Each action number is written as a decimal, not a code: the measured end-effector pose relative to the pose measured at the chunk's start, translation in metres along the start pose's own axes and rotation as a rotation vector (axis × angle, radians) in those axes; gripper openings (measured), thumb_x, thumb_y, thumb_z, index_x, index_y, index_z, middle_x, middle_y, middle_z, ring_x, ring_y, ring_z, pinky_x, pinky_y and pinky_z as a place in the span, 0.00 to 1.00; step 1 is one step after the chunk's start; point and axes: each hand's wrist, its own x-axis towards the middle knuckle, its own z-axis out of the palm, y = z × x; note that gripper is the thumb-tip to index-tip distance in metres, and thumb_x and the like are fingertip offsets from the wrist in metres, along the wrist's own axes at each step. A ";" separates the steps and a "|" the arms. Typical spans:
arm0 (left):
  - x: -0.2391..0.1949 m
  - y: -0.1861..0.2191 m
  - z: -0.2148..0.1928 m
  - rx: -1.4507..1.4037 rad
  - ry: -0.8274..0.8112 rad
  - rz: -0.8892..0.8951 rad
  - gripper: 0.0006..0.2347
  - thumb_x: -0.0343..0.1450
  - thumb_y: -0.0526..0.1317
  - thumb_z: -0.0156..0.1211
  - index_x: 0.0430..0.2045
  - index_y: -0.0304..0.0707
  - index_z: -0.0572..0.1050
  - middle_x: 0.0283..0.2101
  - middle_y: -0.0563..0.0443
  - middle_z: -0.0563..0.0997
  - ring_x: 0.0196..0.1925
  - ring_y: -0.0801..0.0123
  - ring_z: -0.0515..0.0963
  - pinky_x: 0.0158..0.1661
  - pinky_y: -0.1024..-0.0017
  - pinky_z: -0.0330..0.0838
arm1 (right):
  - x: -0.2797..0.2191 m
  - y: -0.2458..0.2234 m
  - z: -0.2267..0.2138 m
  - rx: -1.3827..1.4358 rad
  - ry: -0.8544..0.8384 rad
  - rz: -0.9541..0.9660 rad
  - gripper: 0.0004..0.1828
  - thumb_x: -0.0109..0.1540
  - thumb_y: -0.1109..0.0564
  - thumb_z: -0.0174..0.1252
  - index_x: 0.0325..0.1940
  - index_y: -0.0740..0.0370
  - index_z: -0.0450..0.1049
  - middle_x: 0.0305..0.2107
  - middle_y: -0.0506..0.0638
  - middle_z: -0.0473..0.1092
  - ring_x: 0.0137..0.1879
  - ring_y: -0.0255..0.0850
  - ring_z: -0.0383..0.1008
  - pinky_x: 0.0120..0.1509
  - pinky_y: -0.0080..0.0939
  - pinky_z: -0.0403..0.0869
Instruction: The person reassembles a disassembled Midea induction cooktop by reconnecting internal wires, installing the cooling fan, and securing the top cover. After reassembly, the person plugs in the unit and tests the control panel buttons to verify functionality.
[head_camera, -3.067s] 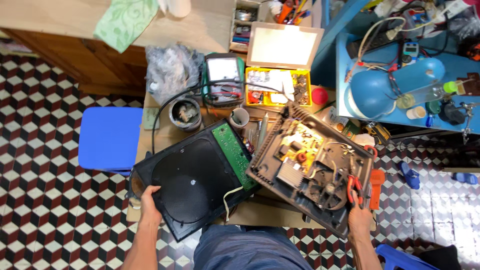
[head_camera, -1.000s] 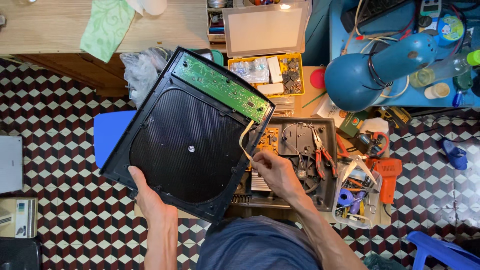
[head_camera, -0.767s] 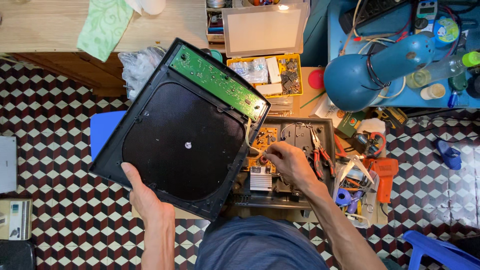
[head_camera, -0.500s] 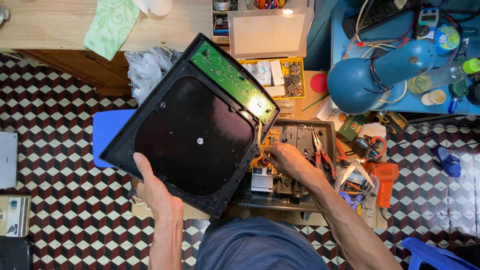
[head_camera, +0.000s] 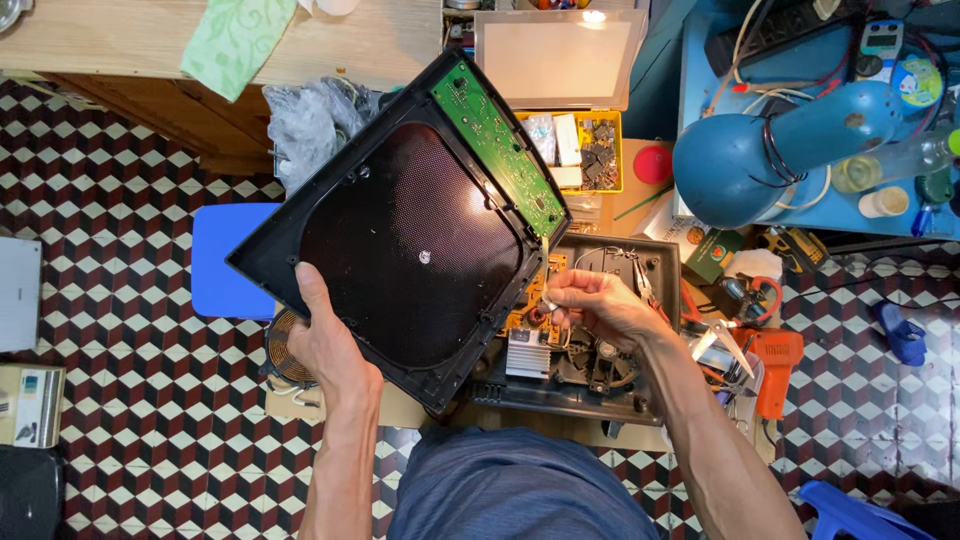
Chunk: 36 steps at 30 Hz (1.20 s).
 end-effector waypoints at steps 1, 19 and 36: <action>0.001 -0.001 0.000 0.027 0.014 -0.019 0.29 0.69 0.63 0.63 0.32 0.26 0.72 0.34 0.44 0.77 0.29 0.69 0.76 0.31 0.73 0.81 | -0.001 0.002 0.002 0.045 -0.006 -0.016 0.08 0.62 0.61 0.64 0.43 0.68 0.76 0.32 0.51 0.75 0.34 0.35 0.77 0.39 0.33 0.77; -0.013 0.007 -0.002 0.007 -0.035 0.041 0.26 0.68 0.61 0.60 0.33 0.28 0.77 0.35 0.46 0.82 0.30 0.72 0.83 0.33 0.74 0.85 | -0.007 -0.005 0.024 -0.146 -0.108 0.063 0.13 0.61 0.61 0.64 0.48 0.67 0.74 0.32 0.52 0.76 0.36 0.37 0.80 0.44 0.36 0.81; -0.021 0.022 -0.005 0.221 0.027 0.393 0.24 0.75 0.57 0.62 0.19 0.32 0.77 0.17 0.63 0.64 0.20 0.79 0.59 0.23 0.77 0.53 | 0.024 0.014 0.027 -1.052 0.128 -0.099 0.05 0.61 0.56 0.61 0.35 0.60 0.77 0.25 0.46 0.76 0.30 0.34 0.74 0.38 0.37 0.74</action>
